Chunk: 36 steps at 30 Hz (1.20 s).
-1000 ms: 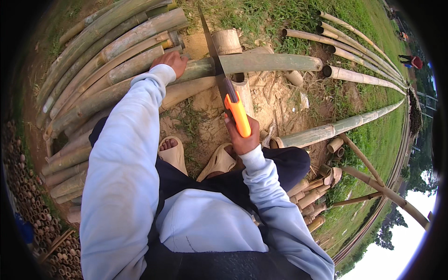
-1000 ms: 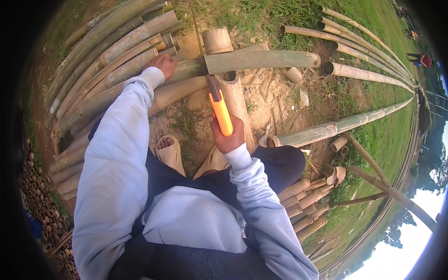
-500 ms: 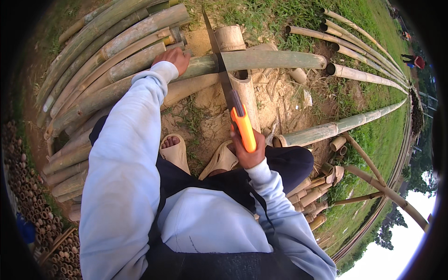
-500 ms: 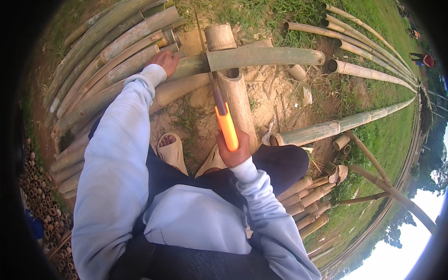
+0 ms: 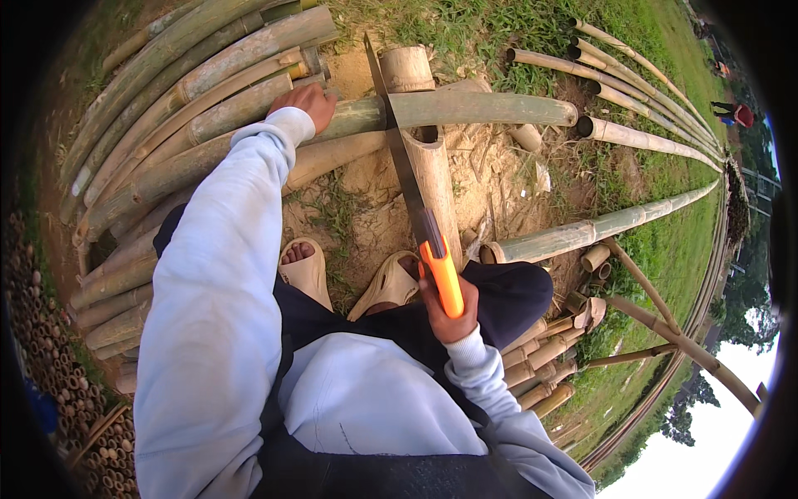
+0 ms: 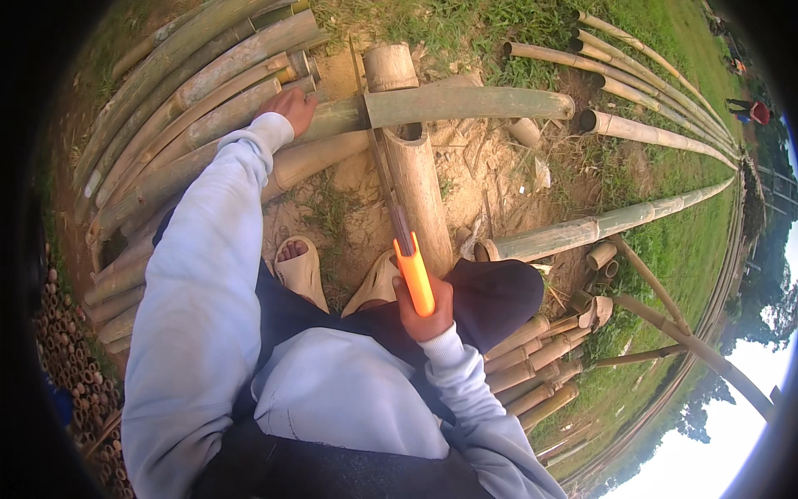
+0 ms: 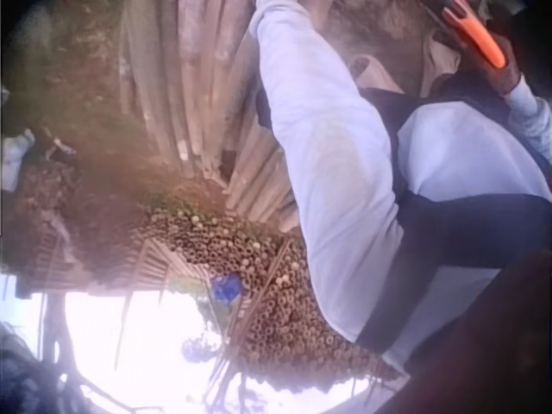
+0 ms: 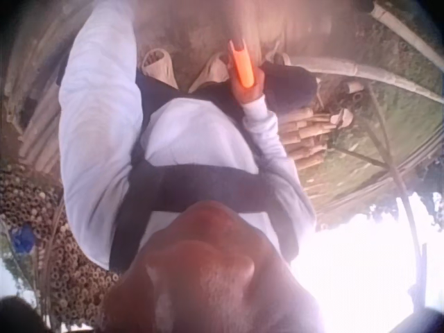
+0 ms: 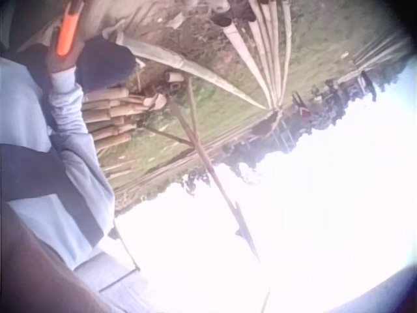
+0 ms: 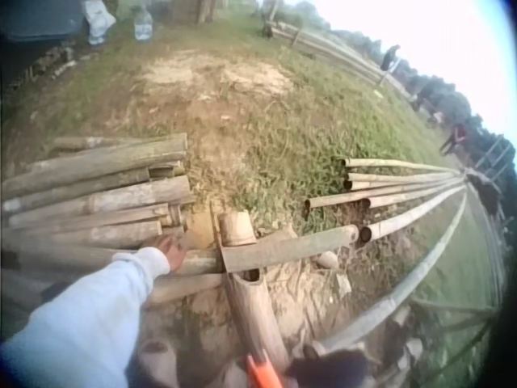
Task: The person sits on the ground and uses a hand saw to cut bamboo poles into shorter sections. They repeatedly position each pole, saw through it, and set the cut pieces aside in a pile.
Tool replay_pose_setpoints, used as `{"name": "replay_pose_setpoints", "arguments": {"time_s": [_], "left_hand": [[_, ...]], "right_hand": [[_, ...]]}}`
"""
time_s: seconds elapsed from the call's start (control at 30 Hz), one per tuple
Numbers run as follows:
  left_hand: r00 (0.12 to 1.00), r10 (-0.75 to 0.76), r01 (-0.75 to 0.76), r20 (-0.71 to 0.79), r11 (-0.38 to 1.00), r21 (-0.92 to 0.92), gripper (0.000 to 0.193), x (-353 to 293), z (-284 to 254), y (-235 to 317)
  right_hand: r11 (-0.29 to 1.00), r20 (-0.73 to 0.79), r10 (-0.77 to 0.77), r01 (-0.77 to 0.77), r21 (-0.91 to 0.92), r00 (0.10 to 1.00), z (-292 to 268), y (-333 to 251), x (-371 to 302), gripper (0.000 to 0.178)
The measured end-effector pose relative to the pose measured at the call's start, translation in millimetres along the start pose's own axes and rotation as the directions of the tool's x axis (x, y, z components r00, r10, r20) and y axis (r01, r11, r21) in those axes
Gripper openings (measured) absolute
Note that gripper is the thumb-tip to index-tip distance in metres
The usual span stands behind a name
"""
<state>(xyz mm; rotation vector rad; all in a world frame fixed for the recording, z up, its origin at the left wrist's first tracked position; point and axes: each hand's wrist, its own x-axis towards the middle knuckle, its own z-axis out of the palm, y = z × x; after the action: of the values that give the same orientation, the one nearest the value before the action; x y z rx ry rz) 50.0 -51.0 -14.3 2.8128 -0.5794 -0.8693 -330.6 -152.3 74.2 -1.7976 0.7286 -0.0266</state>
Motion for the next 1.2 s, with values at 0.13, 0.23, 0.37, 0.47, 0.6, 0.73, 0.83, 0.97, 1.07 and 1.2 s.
{"name": "replay_pose_setpoints", "arguments": {"time_s": [0.13, 0.23, 0.37, 0.47, 0.6, 0.73, 0.83, 0.97, 1.07, 1.2], "left_hand": [[1.000, 0.022, -0.022, 0.007, 1.000, -0.010, 0.057, 2, -11, 10], [0.997, 0.039, -0.040, -0.062, 0.999, -0.027, 0.059, -2, 3, -6], [0.998, 0.014, -0.014, -0.055, 1.000, 0.001, 0.056, -1, 2, -8], [0.999, -0.001, 0.001, -0.043, 1.000, 0.002, 0.055, -1, -4, -1], [1.000, 0.020, -0.020, -0.020, 1.000, -0.021, 0.057, 0, -6, 7], [0.993, 0.074, -0.073, -0.093, 0.997, 0.014, 0.055, 0, 0, -1], [0.986, 0.073, -0.072, -0.149, 0.997, 0.012, 0.054, 9, 8, -13], [1.000, -0.005, 0.005, -0.002, 1.000, 0.026, 0.054, 1, -7, 0], [1.000, 0.009, -0.009, -0.006, 1.000, 0.008, 0.055, 2, 1, 3], [0.996, 0.020, -0.019, -0.092, 1.000, 0.007, 0.054, 2, -3, -1]], "right_hand": [[0.977, -0.085, -0.197, 0.202, 0.062, 0.977, 44, -19, 103, 0.015], [0.986, -0.035, -0.096, 0.100, 0.130, 0.995, 33, -2, 73, 0.016], [0.995, 0.015, 0.086, -0.086, 0.051, 0.996, -15, -4, -61, 0.020], [0.997, -0.012, -0.039, 0.038, -0.071, 0.999, -21, -9, -75, 0.020], [0.997, -0.052, -0.070, 0.070, 0.008, 0.996, 24, 6, 51, 0.019], [0.986, -0.052, -0.106, 0.111, 0.125, 0.993, 33, -10, 84, 0.021], [0.997, -0.031, -0.054, 0.055, 0.047, 0.998, 8, 1, 7, 0.014], [0.999, -0.006, -0.021, 0.021, -0.040, 1.000, -27, -6, -69, 0.034], [0.999, 0.005, -0.029, 0.029, -0.036, 1.000, -6, 10, 0, 0.025], [0.978, -0.030, -0.185, 0.187, 0.095, 0.982, 38, -14, 105, 0.020]]}}
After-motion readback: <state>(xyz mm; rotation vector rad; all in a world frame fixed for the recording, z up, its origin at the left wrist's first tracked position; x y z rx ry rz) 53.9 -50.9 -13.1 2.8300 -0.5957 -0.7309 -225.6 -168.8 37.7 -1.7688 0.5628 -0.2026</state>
